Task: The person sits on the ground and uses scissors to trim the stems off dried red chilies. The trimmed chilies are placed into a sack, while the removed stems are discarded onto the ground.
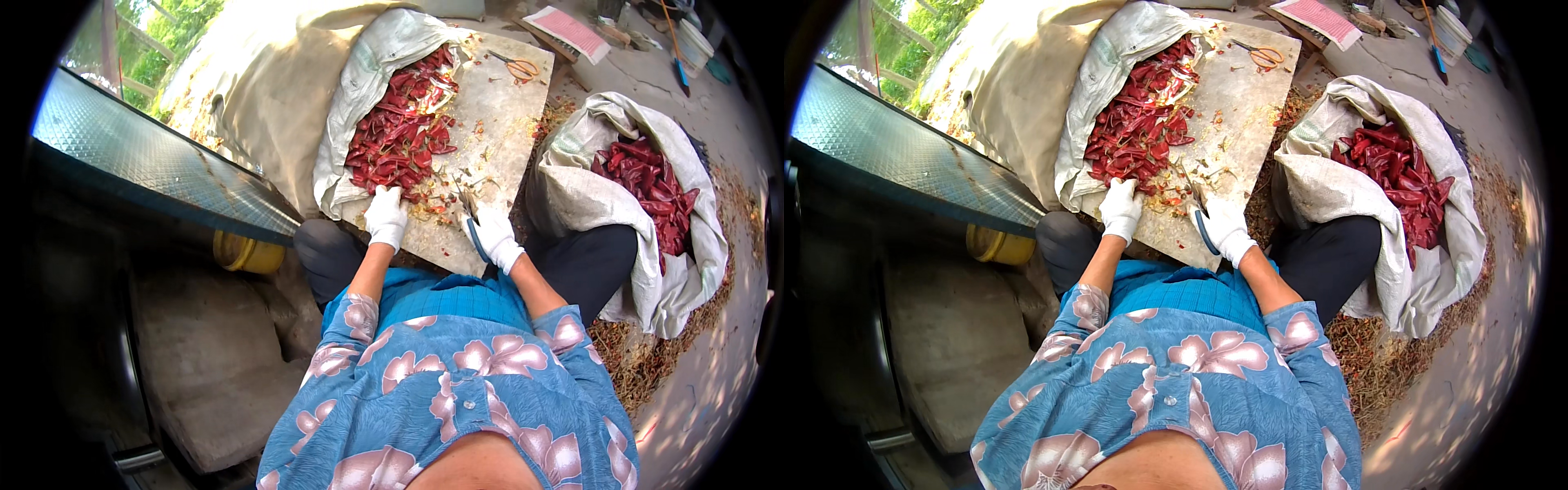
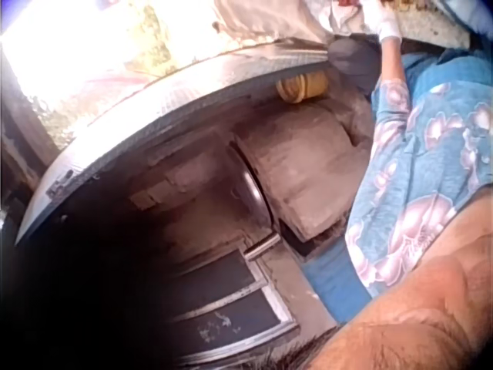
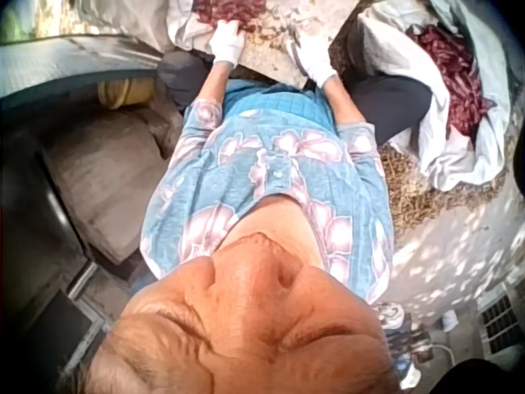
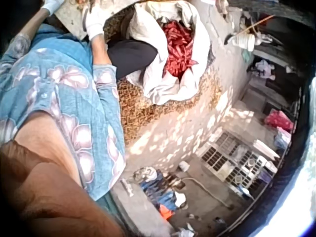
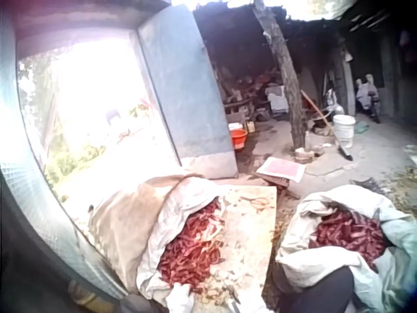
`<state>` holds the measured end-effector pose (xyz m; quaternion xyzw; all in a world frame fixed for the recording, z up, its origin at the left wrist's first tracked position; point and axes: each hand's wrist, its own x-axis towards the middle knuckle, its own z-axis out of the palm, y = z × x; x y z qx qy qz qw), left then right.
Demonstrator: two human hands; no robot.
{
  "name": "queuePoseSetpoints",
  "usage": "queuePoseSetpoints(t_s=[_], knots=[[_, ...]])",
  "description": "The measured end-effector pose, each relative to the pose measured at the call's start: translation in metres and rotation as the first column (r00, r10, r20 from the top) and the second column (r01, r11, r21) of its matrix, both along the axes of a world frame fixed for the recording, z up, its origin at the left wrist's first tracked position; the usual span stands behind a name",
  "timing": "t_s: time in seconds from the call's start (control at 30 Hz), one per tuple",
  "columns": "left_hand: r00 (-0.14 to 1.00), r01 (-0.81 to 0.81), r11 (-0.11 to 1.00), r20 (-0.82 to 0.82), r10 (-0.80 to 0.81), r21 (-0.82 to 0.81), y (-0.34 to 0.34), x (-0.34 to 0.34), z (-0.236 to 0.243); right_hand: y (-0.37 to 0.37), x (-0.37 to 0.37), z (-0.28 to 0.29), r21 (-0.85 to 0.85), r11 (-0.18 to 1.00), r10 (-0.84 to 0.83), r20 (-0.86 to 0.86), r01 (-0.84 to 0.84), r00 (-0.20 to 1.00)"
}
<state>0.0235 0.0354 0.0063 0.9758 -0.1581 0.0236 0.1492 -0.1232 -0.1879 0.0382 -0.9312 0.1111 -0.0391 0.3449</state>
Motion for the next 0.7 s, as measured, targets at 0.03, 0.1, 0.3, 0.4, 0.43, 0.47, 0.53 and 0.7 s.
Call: queuePoseSetpoints(t_s=[0.03,0.1,0.3,0.4,0.43,0.47,0.53,0.7], knots=[[1.000,0.000,0.999,0.010,0.001,-0.038,-0.007,-0.001,0.004,-0.002,0.000,0.000,-0.023,1.000,0.001,-0.046,-0.002,0.999],[1.000,-0.002,0.994,0.030,0.006,-0.113,-0.020,-0.007,0.012,-0.006,0.000,-0.012,-0.102,0.995,-0.002,0.030,0.005,1.000],[0.995,0.044,0.912,0.099,-0.004,-0.408,-0.019,-0.026,0.017,-0.001,-0.005,0.015,-0.244,0.968,0.052,-0.005,-0.052,0.999],[0.996,0.052,0.913,0.085,-0.018,-0.405,-0.022,-0.035,0.028,0.000,-0.006,0.015,-0.285,0.955,0.076,-0.007,-0.075,0.997],[0.996,0.056,0.926,0.090,-0.024,-0.374,-0.023,-0.039,0.031,0.000,-0.006,0.017,-0.296,0.952,0.083,0.014,-0.075,0.996],[0.995,0.061,0.937,0.094,-0.030,-0.343,-0.025,-0.042,0.034,0.000,-0.006,0.018,-0.305,0.950,0.082,0.029,-0.069,0.996],[0.994,0.086,0.962,0.093,-0.064,-0.257,-0.030,-0.048,0.043,0.001,-0.006,0.020,-0.325,0.944,0.079,0.056,-0.057,0.995],[0.996,0.084,0.990,0.009,-0.083,-0.117,-0.038,-0.057,0.057,0.001,-0.007,0.033,-0.270,0.953,0.117,-0.077,-0.134,0.990]])
